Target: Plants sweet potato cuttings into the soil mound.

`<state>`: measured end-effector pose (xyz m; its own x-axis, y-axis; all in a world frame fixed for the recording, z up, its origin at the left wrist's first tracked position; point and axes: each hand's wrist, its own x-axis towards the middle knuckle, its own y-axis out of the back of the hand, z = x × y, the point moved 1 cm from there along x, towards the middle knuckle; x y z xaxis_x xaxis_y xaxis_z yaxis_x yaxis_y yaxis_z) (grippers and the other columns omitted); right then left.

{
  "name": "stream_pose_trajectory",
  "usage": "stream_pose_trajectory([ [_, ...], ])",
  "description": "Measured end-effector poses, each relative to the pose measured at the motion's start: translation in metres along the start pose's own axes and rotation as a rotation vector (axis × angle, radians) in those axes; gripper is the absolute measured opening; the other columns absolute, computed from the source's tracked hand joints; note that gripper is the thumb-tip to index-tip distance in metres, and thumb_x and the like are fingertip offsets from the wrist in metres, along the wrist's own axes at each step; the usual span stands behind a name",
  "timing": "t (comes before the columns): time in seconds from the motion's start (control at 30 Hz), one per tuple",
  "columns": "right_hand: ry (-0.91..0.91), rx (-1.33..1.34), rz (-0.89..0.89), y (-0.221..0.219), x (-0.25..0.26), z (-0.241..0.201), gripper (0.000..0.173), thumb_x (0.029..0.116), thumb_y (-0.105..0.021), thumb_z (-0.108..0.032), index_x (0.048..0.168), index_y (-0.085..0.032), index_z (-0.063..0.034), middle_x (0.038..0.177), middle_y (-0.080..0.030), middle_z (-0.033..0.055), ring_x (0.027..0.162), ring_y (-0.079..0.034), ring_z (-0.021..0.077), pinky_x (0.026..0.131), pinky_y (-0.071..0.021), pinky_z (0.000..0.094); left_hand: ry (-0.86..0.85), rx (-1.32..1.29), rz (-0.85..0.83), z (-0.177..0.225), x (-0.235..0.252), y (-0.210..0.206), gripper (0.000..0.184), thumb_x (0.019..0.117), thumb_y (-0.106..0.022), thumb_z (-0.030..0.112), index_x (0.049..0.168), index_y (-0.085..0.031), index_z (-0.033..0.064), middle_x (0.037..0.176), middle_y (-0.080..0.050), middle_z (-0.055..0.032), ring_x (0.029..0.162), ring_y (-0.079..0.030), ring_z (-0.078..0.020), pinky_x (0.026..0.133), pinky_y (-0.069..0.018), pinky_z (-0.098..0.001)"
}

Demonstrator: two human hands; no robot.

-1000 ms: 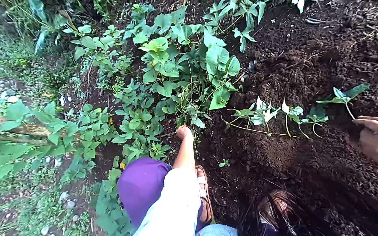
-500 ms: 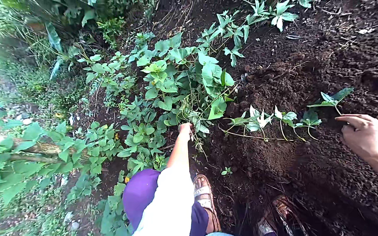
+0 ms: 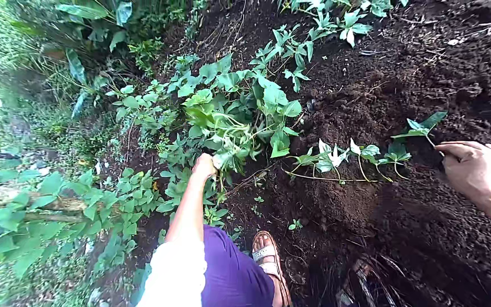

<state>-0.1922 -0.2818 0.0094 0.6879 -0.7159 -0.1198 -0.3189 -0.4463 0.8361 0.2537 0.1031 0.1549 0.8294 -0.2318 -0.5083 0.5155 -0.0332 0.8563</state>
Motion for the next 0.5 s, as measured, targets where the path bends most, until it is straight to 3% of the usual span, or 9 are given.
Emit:
stream_pose_trajectory([
  [0.07,-0.010,-0.002,0.003,0.004,0.000,0.002,0.032,0.1016,-0.046,0.003,0.122,-0.071,0.0032,0.133,-0.064,0.0271,0.128,-0.057,0.0507,0.112,-0.0340,0.0701,-0.023,0.106,0.098,0.008,-0.005,0.018,0.029,0.1066,-0.049,0.011,0.123,-0.067,-0.0060,0.120,-0.068,-0.0302,0.114,-0.066,-0.0454,0.100,-0.0498,-0.0637],
  [0.17,-0.036,-0.008,0.003,0.008,-0.004,0.006,0.032,0.1027,-0.045,0.000,0.123,-0.070,0.0029,0.134,-0.064,0.0275,0.127,-0.056,0.0523,0.108,-0.0360,0.0712,-0.090,0.142,0.247,0.023,-0.029,0.061,0.031,0.1076,-0.046,0.007,0.127,-0.064,-0.0071,0.130,-0.062,-0.0315,0.127,-0.058,-0.0471,0.108,-0.0428,-0.0648],
  [0.2,-0.037,-0.008,0.008,0.008,-0.004,0.006,0.032,0.1032,-0.045,-0.001,0.123,-0.070,0.0028,0.134,-0.063,0.0278,0.127,-0.056,0.0531,0.107,-0.0363,0.0719,-0.116,0.097,0.279,0.021,-0.038,0.075,0.030,0.1079,-0.048,0.010,0.127,-0.065,-0.0053,0.130,-0.063,-0.0295,0.127,-0.058,-0.0449,0.109,-0.0418,-0.0639],
  [0.3,-0.030,0.009,0.016,0.006,-0.001,0.003,0.032,0.1034,-0.044,0.000,0.122,-0.070,0.0037,0.133,-0.063,0.0290,0.125,-0.056,0.0541,0.107,-0.0360,0.0730,-0.208,-0.034,0.382,0.009,-0.054,0.099,0.024,0.1019,-0.066,0.024,0.117,-0.076,0.0083,0.116,-0.072,-0.0164,0.110,-0.068,-0.0329,0.098,-0.0489,-0.0604],
  [0.37,0.001,0.000,0.006,0.003,-0.001,0.003,0.032,0.1028,-0.044,0.000,0.121,-0.070,0.0037,0.132,-0.064,0.0284,0.125,-0.058,0.0528,0.106,-0.0371,0.0724,-0.172,0.077,0.327,-0.005,-0.054,0.104,0.025,0.1021,-0.067,0.027,0.114,-0.078,0.0081,0.115,-0.074,-0.0197,0.112,-0.067,-0.0419,0.096,-0.0456,-0.0708],
  [0.4,0.021,-0.004,0.004,0.002,0.001,0.004,0.032,0.1024,-0.044,0.000,0.121,-0.070,0.0036,0.132,-0.064,0.0281,0.125,-0.058,0.0523,0.107,-0.0372,0.0723,-0.149,0.098,0.390,-0.010,-0.057,0.115,0.028,0.1030,-0.064,0.029,0.114,-0.077,0.0061,0.116,-0.073,-0.0225,0.114,-0.066,-0.0451,0.097,-0.0446,-0.0729],
  [0.43,0.027,0.000,0.006,0.000,0.002,0.004,0.032,0.1021,-0.045,0.001,0.121,-0.071,0.0034,0.132,-0.064,0.0277,0.125,-0.058,0.0519,0.107,-0.0369,0.0720,-0.142,0.047,0.517,-0.011,-0.061,0.132,0.031,0.1033,-0.063,0.030,0.115,-0.076,0.0042,0.117,-0.072,-0.0230,0.114,-0.067,-0.0423,0.100,-0.0457,-0.0684],
  [0.5,0.023,0.008,0.004,-0.001,0.000,0.007,0.031,0.1015,-0.046,0.002,0.122,-0.070,0.0039,0.133,-0.064,0.0278,0.126,-0.057,0.0520,0.108,-0.0363,0.0721,-0.134,-0.049,0.687,-0.004,-0.076,0.149,0.036,0.1041,-0.059,0.033,0.120,-0.073,0.0034,0.119,-0.071,-0.0197,0.113,-0.067,-0.0299,0.104,-0.0478,-0.0500],
])
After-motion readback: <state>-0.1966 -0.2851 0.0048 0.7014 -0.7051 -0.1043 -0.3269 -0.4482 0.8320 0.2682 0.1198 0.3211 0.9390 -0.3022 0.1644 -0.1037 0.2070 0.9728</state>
